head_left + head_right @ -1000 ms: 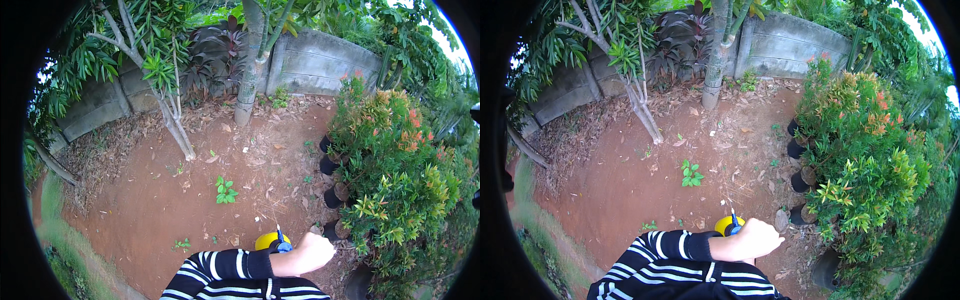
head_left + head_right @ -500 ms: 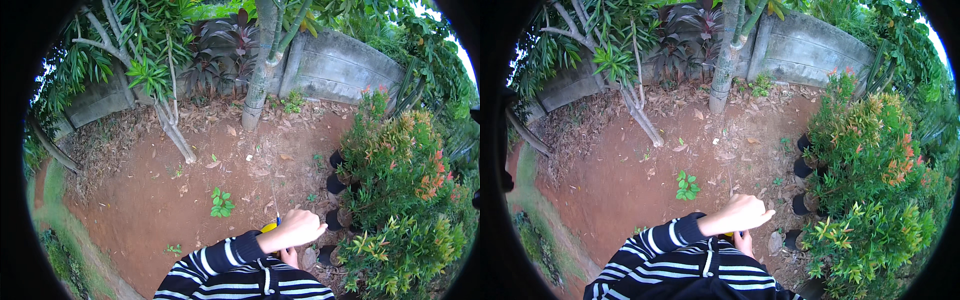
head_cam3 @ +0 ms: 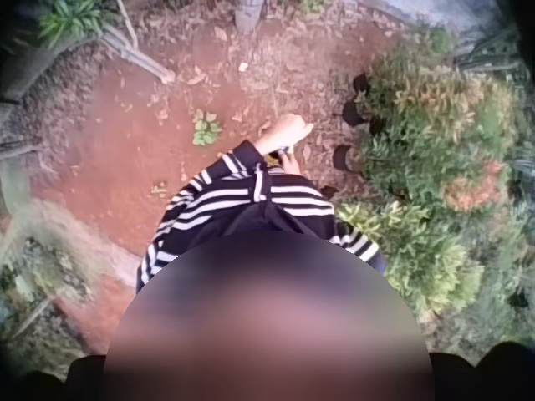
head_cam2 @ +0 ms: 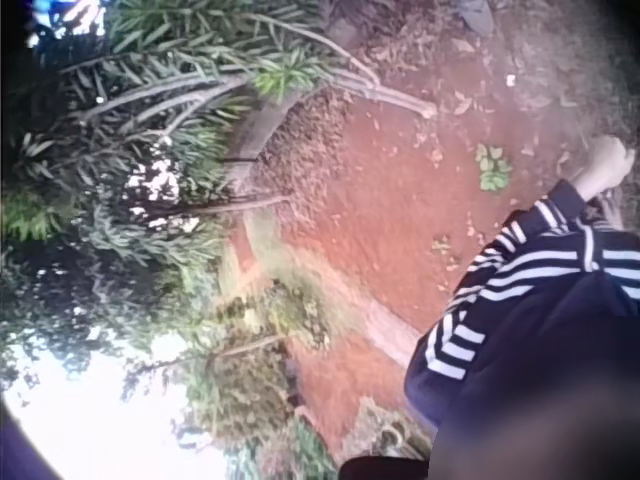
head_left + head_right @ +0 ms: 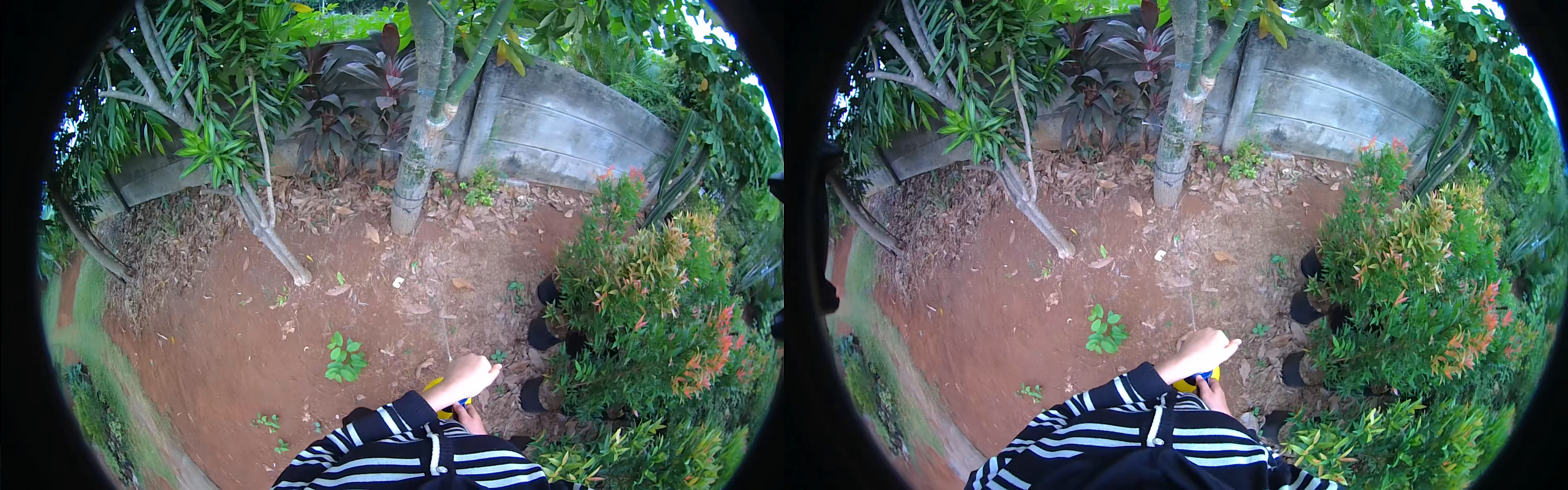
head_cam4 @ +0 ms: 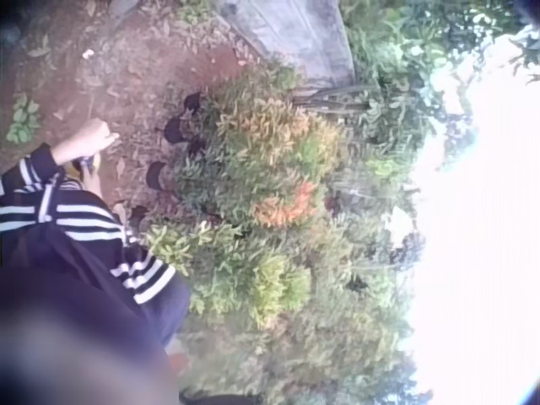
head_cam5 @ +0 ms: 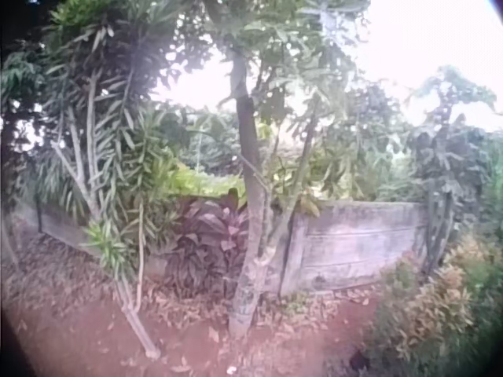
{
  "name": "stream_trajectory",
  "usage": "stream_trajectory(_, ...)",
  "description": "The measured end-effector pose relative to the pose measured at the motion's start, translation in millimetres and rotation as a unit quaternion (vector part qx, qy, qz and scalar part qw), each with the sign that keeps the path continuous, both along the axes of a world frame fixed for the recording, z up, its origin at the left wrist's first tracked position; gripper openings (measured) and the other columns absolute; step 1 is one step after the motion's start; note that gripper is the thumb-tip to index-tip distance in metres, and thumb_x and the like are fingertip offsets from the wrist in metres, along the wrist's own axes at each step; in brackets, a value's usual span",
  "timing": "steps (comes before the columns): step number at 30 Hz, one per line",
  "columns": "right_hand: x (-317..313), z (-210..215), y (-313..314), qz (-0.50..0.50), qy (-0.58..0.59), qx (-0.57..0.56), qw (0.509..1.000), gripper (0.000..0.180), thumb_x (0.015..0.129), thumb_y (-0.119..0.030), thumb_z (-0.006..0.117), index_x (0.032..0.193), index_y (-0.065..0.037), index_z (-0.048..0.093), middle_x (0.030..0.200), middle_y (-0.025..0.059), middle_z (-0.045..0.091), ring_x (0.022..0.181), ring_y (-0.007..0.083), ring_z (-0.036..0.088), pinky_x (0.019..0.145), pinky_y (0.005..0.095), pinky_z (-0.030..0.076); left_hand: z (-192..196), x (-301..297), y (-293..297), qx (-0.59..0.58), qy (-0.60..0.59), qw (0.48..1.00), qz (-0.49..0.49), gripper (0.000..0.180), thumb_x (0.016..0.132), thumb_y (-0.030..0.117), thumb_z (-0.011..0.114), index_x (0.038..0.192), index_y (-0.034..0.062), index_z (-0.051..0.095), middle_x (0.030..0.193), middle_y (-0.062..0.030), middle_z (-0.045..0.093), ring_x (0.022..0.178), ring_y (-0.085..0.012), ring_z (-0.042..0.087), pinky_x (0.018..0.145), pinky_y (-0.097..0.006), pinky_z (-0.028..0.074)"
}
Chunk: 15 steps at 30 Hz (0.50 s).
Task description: The person fills a yellow garden sprayer with water from a tap, then walks through a garden and sprays various plants and the ground with the sprayer.
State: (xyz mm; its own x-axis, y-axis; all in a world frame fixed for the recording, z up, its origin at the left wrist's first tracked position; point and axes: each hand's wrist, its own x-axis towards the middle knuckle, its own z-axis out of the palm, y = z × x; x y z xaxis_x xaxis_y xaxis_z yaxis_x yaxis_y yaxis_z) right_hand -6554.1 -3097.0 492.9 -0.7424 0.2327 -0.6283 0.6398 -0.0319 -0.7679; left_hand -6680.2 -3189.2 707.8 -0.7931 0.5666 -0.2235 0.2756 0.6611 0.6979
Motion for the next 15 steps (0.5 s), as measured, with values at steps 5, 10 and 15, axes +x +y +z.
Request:
stream_trajectory(5, -2.5, 5.0, 8.9, 0.004, 0.076, -0.039, 0.996, 0.04, 0.089, -0.035, 0.057, 0.097, 0.004, 0.056, 0.073, 0.0081, 0.061, 0.063, 0.0132, 0.057, 0.058, 0.0276, 0.045, -0.3, -0.5, 5.0, 0.038, 0.057, 0.995, -0.077, 0.055, 0.09, 0.043, 0.045, 0.059, 0.0017, 0.063, 0.056, -0.0186, 0.059, 0.056, -0.0374, 0.061, 0.055, -0.048, 0.049)
stream_trajectory(10, -17.5, 12.4, 6.0, -0.037, 0.018, -0.023, 0.999, 0.035, 0.088, -0.034, 0.059, 0.09, 0.002, 0.055, 0.069, 0.0061, 0.059, 0.06, 0.0136, 0.055, 0.055, 0.0277, 0.044, -26.8, -15.7, 8.7, 0.078, 0.049, 0.996, -0.011, 0.056, 0.093, 0.042, 0.042, 0.059, 0.0012, 0.06, 0.055, -0.0166, 0.058, 0.056, -0.0342, 0.06, 0.055, -0.044, 0.046)
stream_trajectory(15, -22.0, 28.1, 3.8, -0.066, 0.063, -0.048, 0.995, 0.033, 0.088, -0.033, 0.059, 0.089, 0.0, 0.054, 0.066, 0.0028, 0.057, 0.056, 0.0112, 0.052, 0.053, 0.025, 0.042, -52.8, -21.8, -18.3, 0.335, 0.034, 0.941, -0.017, 0.036, 0.094, 0.034, 0.044, 0.084, 0.0022, 0.059, 0.083, -0.011, 0.058, 0.072, -0.0281, 0.057, 0.067, -0.037, 0.043)
